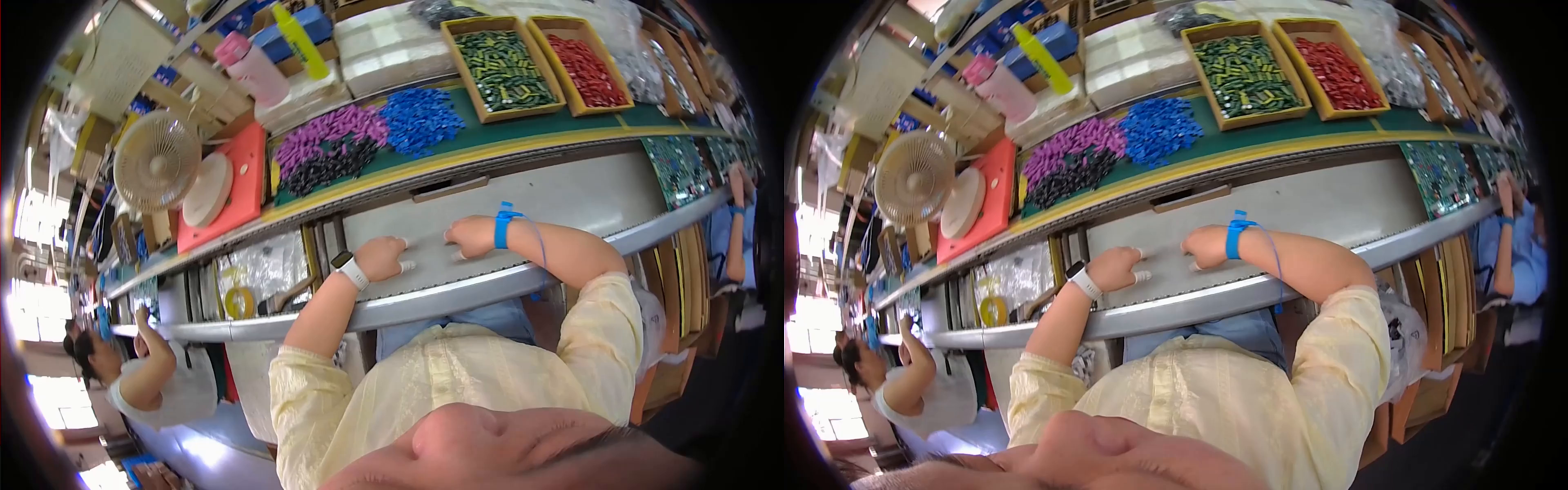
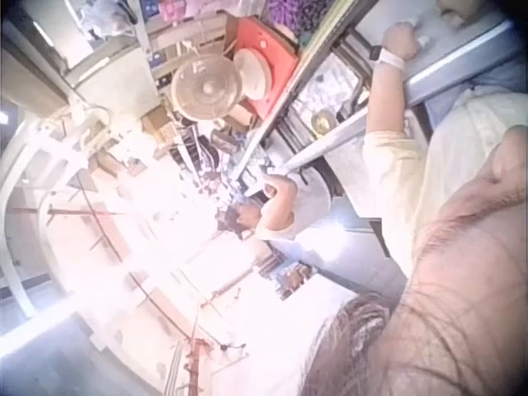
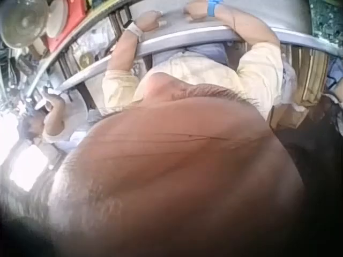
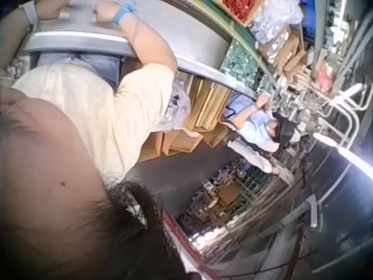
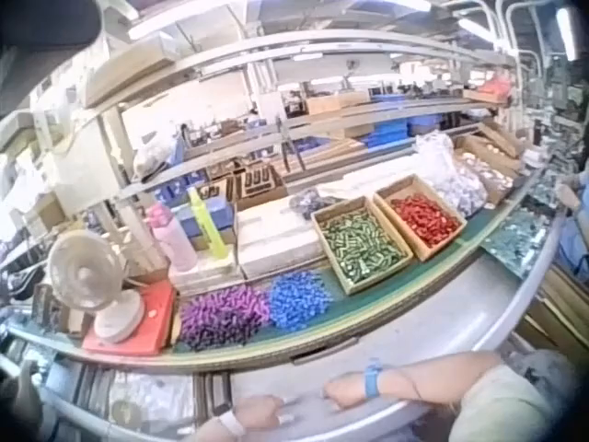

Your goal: The person assembles circuit boards on an assembly line by taking electronic components from trays and bags, inserting them into each board by hand, and sliding the boards down the conveyor.

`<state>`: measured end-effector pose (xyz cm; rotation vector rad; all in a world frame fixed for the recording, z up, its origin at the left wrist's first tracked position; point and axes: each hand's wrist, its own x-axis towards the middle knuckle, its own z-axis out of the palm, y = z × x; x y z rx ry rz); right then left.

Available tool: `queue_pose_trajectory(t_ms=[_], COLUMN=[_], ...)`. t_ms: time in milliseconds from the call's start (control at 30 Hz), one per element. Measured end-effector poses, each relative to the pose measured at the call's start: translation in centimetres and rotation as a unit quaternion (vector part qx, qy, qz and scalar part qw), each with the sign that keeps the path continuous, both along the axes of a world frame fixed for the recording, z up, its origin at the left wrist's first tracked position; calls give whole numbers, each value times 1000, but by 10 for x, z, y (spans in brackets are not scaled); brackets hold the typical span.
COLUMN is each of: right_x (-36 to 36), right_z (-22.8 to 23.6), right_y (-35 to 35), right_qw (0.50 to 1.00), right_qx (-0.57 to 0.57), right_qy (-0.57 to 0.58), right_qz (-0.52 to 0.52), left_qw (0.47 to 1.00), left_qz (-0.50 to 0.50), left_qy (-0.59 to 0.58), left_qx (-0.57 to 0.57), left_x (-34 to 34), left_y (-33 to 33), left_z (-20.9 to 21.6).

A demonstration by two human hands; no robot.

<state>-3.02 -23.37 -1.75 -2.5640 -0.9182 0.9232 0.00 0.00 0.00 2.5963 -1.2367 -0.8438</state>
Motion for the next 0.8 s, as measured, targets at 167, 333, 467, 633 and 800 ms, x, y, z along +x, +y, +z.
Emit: queue_pose_trajectory(t_ms=[167, 333, 467, 633, 800], right_x=[4, 3, 3, 2, 1], right_z=[4, 2, 4, 4, 5], right_y=[7, 6, 5, 4, 4], right_qw=[999, 1000, 1000, 1000, 1000], right_qx=[17, 8, -4, 3, 6], right_qy=[18, 16, 15, 11, 5], right_qz=[-27, -19, -16, -14, -15], left_qw=[998, 999, 999, 999, 1000], left_qz=[-8, 0, 3, 4, 5], left_qy=[-30, -18, -8, -12, -14], left_qx=[-57, -43, -33, -32, -26], left_x=[4, -1, -3, -3, -2], left_y=[11, 9, 7, 5, 6], left_z=[1, 3, 6, 10, 9])
